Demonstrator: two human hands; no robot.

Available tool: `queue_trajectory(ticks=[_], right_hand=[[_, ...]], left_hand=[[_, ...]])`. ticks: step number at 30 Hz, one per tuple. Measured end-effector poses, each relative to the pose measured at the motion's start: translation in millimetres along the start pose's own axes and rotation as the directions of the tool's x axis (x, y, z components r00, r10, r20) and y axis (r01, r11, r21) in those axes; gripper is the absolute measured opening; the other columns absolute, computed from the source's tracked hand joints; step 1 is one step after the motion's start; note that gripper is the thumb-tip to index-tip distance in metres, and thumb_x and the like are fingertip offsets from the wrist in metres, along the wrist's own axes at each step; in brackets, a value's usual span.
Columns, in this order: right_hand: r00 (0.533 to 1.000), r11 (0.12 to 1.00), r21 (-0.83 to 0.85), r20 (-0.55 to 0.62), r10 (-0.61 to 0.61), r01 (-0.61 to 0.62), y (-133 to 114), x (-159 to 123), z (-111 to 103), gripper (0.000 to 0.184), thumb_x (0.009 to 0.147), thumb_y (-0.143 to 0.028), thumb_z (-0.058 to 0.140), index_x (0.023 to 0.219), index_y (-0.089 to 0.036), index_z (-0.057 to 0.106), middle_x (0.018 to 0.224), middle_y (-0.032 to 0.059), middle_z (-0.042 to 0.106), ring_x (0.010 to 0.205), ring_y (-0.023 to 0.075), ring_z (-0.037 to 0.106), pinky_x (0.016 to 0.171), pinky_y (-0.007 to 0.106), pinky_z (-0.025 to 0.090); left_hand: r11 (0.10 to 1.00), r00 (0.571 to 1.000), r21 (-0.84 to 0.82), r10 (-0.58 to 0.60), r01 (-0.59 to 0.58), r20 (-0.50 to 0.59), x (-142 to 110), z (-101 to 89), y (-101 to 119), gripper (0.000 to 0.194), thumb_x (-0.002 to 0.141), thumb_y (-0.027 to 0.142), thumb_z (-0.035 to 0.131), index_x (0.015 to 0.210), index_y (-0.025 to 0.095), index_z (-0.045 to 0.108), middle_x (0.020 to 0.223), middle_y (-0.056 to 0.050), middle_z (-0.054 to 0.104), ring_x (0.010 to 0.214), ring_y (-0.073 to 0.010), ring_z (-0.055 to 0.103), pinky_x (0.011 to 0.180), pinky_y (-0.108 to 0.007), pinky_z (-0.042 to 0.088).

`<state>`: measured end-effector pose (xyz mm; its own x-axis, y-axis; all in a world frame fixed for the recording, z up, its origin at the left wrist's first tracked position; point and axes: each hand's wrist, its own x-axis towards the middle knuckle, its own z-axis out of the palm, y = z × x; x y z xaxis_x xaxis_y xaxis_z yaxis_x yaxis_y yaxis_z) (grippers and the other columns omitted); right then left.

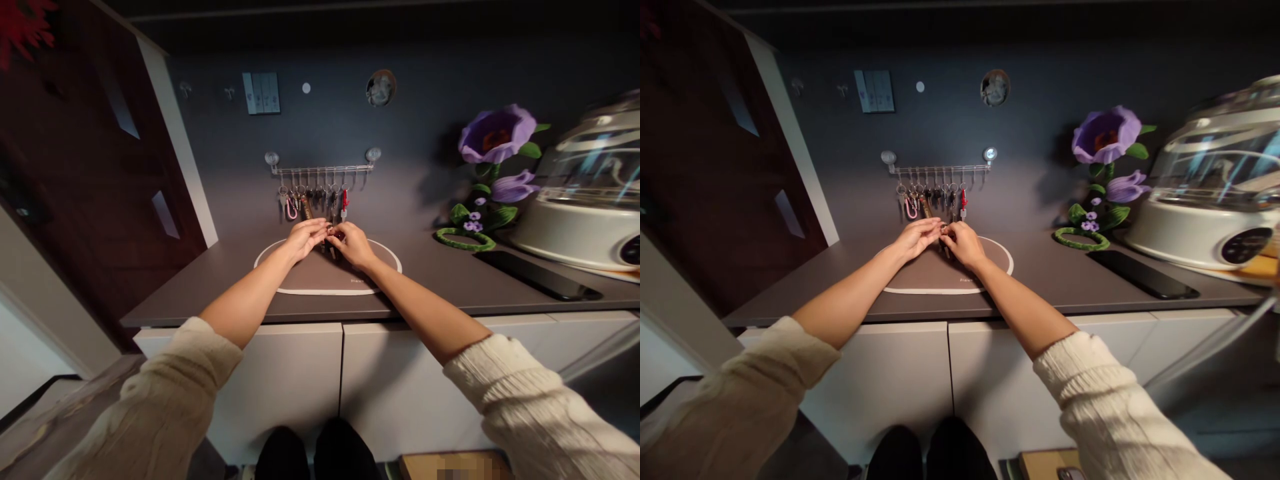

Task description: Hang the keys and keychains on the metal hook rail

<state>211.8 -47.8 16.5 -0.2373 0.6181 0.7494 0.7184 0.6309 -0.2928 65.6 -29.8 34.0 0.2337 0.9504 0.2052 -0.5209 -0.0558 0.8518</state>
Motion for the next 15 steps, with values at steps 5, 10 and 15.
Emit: queue_trajectory(ticks=[5, 10, 15], right_hand=[[0.999, 0.999, 0.018, -0.029, -0.032, 0.032, 2.5, 1.7, -1.9, 0.008, 0.079, -0.025, 0.055, 0.08, -0.018, 0.059, 0.08, 0.0052, 0.059, 0.076, 0.0163, 0.052, 0.07, 0.028, 0.039], [0.999, 0.998, 0.064, -0.039, -0.023, 0.025, 2.1, 3.0, -5.0, 0.008, 0.079, -0.024, 0.055, 0.078, -0.018, 0.059, 0.08, 0.0053, 0.059, 0.077, 0.0162, 0.052, 0.07, 0.028, 0.039], [0.999, 0.994, 0.105, -0.034, -0.024, 0.027, 0.5, 4.7, -9.2, 0.01, 0.08, -0.026, 0.051, 0.078, -0.018, 0.056, 0.08, 0.0045, 0.057, 0.076, 0.0154, 0.051, 0.069, 0.027, 0.039]], left_hand=[[1.0, 0.999, -0.013, 0.005, -0.004, 0.036, -1.6, 0.3, 1.8, 0.014, 0.073, 0.0, 0.053, 0.082, 0.007, 0.06, 0.081, -0.01, 0.067, 0.085, -0.0152, 0.064, 0.093, -0.035, 0.045], [1.0, 0.997, -0.013, 0.005, -0.004, 0.072, -2.8, 0.9, 3.2, 0.015, 0.073, 0.001, 0.053, 0.085, 0.008, 0.059, 0.086, -0.011, 0.067, 0.087, -0.0164, 0.064, 0.094, -0.035, 0.045], [0.999, 0.995, 0.006, 0.032, -0.033, 0.098, -1.5, -1.1, 5.4, 0.016, 0.073, 0.004, 0.055, 0.088, 0.008, 0.059, 0.094, -0.013, 0.066, 0.088, -0.0167, 0.064, 0.092, -0.036, 0.045]])
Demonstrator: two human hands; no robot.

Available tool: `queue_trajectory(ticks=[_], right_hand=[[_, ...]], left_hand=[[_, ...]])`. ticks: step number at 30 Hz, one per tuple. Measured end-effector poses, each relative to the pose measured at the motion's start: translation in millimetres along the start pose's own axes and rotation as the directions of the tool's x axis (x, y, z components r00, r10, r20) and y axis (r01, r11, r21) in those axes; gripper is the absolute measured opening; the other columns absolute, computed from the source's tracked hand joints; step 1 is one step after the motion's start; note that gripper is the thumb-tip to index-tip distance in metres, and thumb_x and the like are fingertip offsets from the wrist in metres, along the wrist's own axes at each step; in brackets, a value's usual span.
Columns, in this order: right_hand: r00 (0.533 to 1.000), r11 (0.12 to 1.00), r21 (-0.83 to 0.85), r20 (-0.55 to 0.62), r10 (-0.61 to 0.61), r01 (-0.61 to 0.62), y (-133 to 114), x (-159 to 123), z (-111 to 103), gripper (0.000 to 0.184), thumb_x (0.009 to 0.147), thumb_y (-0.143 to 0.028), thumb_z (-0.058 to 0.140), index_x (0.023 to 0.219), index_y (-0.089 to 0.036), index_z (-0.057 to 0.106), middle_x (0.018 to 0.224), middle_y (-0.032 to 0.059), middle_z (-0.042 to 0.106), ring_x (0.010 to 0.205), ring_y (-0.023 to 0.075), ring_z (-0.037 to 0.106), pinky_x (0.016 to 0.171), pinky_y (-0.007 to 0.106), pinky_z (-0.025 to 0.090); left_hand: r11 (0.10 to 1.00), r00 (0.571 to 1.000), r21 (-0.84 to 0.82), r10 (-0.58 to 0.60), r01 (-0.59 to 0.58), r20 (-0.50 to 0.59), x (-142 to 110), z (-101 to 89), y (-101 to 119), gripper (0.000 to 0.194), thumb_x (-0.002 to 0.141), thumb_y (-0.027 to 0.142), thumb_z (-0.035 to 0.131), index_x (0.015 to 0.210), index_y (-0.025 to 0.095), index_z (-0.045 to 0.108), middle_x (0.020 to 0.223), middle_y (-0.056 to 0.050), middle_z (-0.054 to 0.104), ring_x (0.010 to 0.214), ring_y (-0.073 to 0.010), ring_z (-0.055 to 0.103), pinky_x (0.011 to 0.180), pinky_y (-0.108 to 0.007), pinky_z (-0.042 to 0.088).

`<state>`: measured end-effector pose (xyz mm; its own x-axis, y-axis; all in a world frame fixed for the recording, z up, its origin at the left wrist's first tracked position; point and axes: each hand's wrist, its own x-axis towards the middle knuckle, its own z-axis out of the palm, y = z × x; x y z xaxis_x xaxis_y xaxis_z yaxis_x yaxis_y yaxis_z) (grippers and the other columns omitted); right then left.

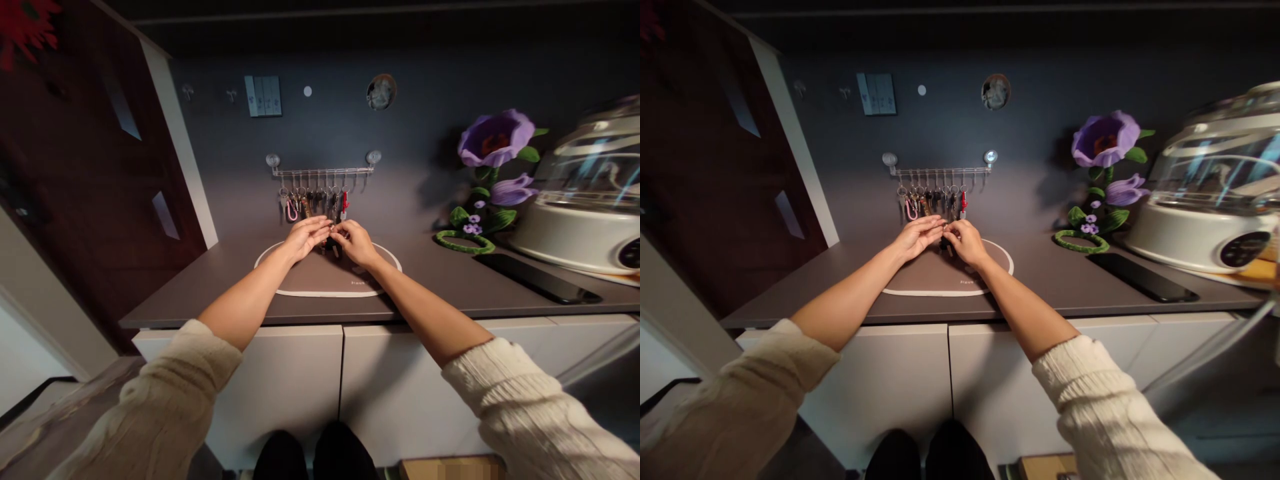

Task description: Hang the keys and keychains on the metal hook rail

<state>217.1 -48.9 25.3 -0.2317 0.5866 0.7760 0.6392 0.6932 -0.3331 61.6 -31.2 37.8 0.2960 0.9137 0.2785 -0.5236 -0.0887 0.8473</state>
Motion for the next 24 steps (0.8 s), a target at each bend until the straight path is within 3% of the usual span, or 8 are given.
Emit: queue_trajectory(ticks=[8, 13, 20, 24], right_hand=[[1.0, 0.999, -0.044, -0.028, 0.012, -0.013, 3.5, 5.2, -4.8, 0.01, 0.082, -0.023, 0.041, 0.079, -0.018, 0.048, 0.079, 0.0052, 0.054, 0.072, 0.015, 0.047, 0.067, 0.027, 0.037], [1.0, 0.997, -0.079, 0.013, 0.023, -0.022, 1.8, 5.8, -7.6, 0.011, 0.083, -0.024, 0.039, 0.082, -0.018, 0.048, 0.078, 0.0053, 0.056, 0.068, 0.0146, 0.046, 0.065, 0.027, 0.036], [0.999, 0.99, -0.136, -0.022, -0.032, 0.029, 0.4, 6.1, -12.5, 0.013, 0.081, -0.024, 0.043, 0.081, -0.018, 0.055, 0.078, 0.0058, 0.06, 0.073, 0.0159, 0.05, 0.07, 0.028, 0.037], [0.998, 0.992, -0.122, -0.046, -0.049, 0.043, -3.6, 5.7, -15.8, 0.012, 0.078, -0.022, 0.047, 0.079, -0.018, 0.058, 0.077, 0.005, 0.062, 0.074, 0.0162, 0.052, 0.073, 0.029, 0.039]], left_hand=[[0.962, 0.995, 0.268, 0.078, -0.058, -0.064, -0.6, 0.7, 4.4, 0.022, 0.073, 0.013, 0.06, 0.094, 0.013, 0.062, 0.104, -0.009, 0.064, 0.072, -0.0088, 0.061, 0.068, -0.023, 0.048], [0.866, 0.983, 0.468, 0.181, -0.173, 0.028, -0.1, 0.2, 1.7, 0.028, 0.072, 0.021, 0.061, 0.1, 0.015, 0.063, 0.103, -0.007, 0.065, 0.068, -0.0077, 0.057, 0.058, -0.019, 0.043], [0.699, 0.947, 0.643, 0.281, -0.313, 0.156, -3.2, 2.1, 0.2, 0.028, 0.073, 0.035, 0.061, 0.089, 0.013, 0.068, 0.087, -0.006, 0.069, 0.074, -0.0128, 0.058, 0.07, -0.024, 0.044], [0.654, 0.937, 0.673, 0.285, -0.345, 0.203, -4.2, 3.4, -0.2, 0.025, 0.069, 0.036, 0.064, 0.078, 0.014, 0.069, 0.077, -0.004, 0.068, 0.074, -0.0147, 0.058, 0.073, -0.025, 0.043]])
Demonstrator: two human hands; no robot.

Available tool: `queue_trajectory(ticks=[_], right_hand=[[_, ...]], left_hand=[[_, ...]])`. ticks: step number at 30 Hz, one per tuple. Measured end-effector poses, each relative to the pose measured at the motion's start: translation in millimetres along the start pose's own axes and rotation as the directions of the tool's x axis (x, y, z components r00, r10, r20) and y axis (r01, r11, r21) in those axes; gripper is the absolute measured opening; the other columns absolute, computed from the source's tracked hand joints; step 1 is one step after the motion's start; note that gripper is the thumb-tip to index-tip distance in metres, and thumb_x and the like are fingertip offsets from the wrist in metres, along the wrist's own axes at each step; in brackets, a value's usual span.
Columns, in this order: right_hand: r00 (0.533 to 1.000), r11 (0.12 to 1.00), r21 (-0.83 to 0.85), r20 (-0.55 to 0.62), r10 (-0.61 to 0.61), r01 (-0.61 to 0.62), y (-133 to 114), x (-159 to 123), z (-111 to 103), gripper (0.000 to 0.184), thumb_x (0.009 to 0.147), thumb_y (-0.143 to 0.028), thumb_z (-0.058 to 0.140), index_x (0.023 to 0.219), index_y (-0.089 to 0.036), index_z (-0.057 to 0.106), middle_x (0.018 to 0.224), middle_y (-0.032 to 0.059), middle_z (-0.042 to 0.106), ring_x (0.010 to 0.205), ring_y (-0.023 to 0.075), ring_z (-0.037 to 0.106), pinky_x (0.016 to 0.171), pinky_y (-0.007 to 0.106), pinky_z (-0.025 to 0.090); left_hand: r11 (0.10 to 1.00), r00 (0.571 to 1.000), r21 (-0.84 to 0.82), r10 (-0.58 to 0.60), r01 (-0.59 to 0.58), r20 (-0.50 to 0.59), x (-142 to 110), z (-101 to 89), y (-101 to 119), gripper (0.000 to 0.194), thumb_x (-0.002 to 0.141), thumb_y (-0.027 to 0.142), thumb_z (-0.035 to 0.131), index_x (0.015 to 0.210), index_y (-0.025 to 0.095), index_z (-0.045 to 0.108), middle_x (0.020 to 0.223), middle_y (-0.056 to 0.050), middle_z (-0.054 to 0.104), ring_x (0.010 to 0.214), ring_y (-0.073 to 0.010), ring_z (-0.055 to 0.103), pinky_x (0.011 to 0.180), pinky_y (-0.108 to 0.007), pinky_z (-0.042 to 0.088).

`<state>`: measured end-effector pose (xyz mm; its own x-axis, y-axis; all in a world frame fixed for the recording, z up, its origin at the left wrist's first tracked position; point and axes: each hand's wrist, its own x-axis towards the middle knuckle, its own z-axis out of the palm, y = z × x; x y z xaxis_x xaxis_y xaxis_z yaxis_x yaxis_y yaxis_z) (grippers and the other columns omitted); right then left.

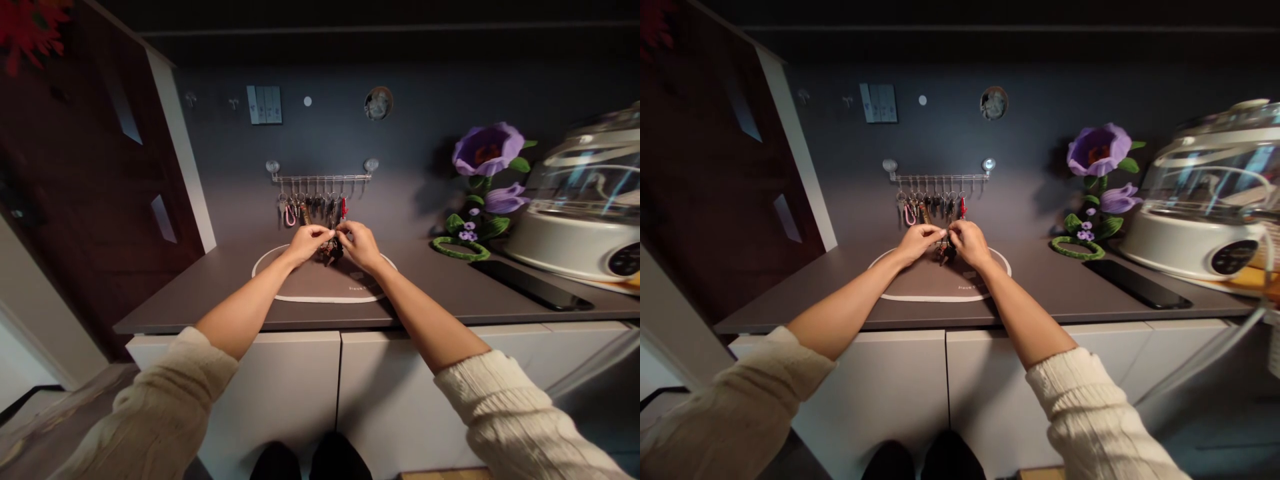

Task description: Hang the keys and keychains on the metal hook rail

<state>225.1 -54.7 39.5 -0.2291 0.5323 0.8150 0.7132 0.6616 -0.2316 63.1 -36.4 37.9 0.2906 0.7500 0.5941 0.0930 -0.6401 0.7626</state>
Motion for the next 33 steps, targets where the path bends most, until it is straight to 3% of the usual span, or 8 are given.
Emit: queue_trajectory(ticks=[7, 11, 18, 27, 33], right_hand=[[0.984, 0.964, 0.227, -0.077, 0.162, -0.141, -8.0, -0.1, -1.7, 0.018, 0.076, -0.031, 0.052, 0.083, -0.017, 0.061, 0.078, 0.0042, 0.063, 0.069, 0.0135, 0.054, 0.069, 0.027, 0.042], [0.966, 0.901, 0.368, -0.028, 0.258, -0.23, -7.7, 0.7, 0.7, 0.021, 0.074, -0.035, 0.054, 0.079, -0.015, 0.06, 0.077, 0.0037, 0.062, 0.067, 0.0124, 0.053, 0.068, 0.026, 0.042], [0.946, 0.753, 0.593, 0.048, 0.319, -0.284, -3.5, 2.6, 6.0, 0.024, 0.069, -0.039, 0.059, 0.076, -0.015, 0.057, 0.076, 0.0022, 0.059, 0.07, 0.0118, 0.051, 0.072, 0.027, 0.042], [0.937, 0.746, 0.597, 0.029, 0.349, -0.296, 12.5, 6.4, 3.9, 0.03, 0.07, -0.046, 0.056, 0.075, -0.016, 0.053, 0.072, 0.0001, 0.054, 0.069, 0.0105, 0.048, 0.07, 0.025, 0.041], [0.903, 0.728, 0.587, 0.011, 0.43, -0.354, 32.6, 20.6, -2.7, 0.031, 0.069, -0.046, 0.054, 0.074, -0.016, 0.05, 0.068, -0.0008, 0.053, 0.063, 0.0096, 0.047, 0.063, 0.025, 0.042]], left_hand=[[0.994, 0.999, -0.106, -0.005, 0.001, -0.044, 1.0, 2.1, 0.8, 0.021, 0.069, 0.032, 0.064, 0.08, 0.014, 0.066, 0.077, -0.002, 0.065, 0.073, -0.0121, 0.055, 0.073, -0.024, 0.042], [0.975, 0.995, -0.215, -0.062, 0.045, -0.075, 2.9, 3.6, -4.9, 0.023, 0.069, 0.034, 0.064, 0.081, 0.014, 0.064, 0.071, 0.0, 0.061, 0.064, -0.0093, 0.05, 0.062, -0.022, 0.041], [0.948, 0.992, -0.31, -0.103, 0.076, -0.071, 2.6, 7.1, -9.8, 0.031, 0.064, 0.04, 0.067, 0.081, 0.014, 0.064, 0.068, 0.0, 0.06, 0.061, -0.0079, 0.049, 0.054, -0.02, 0.039], [0.986, 0.991, -0.159, -0.068, 0.049, -0.119, 0.5, 10.3, -8.5, 0.027, 0.064, 0.033, 0.069, 0.083, 0.015, 0.067, 0.083, -0.006, 0.067, 0.075, -0.0147, 0.058, 0.074, -0.028, 0.045], [0.988, 0.989, 0.146, 0.063, -0.044, -0.132, 0.8, 10.0, -19.0, 0.017, 0.071, 0.03, 0.059, 0.075, 0.015, 0.067, 0.079, -0.006, 0.065, 0.073, -0.0152, 0.057, 0.073, -0.028, 0.044]])
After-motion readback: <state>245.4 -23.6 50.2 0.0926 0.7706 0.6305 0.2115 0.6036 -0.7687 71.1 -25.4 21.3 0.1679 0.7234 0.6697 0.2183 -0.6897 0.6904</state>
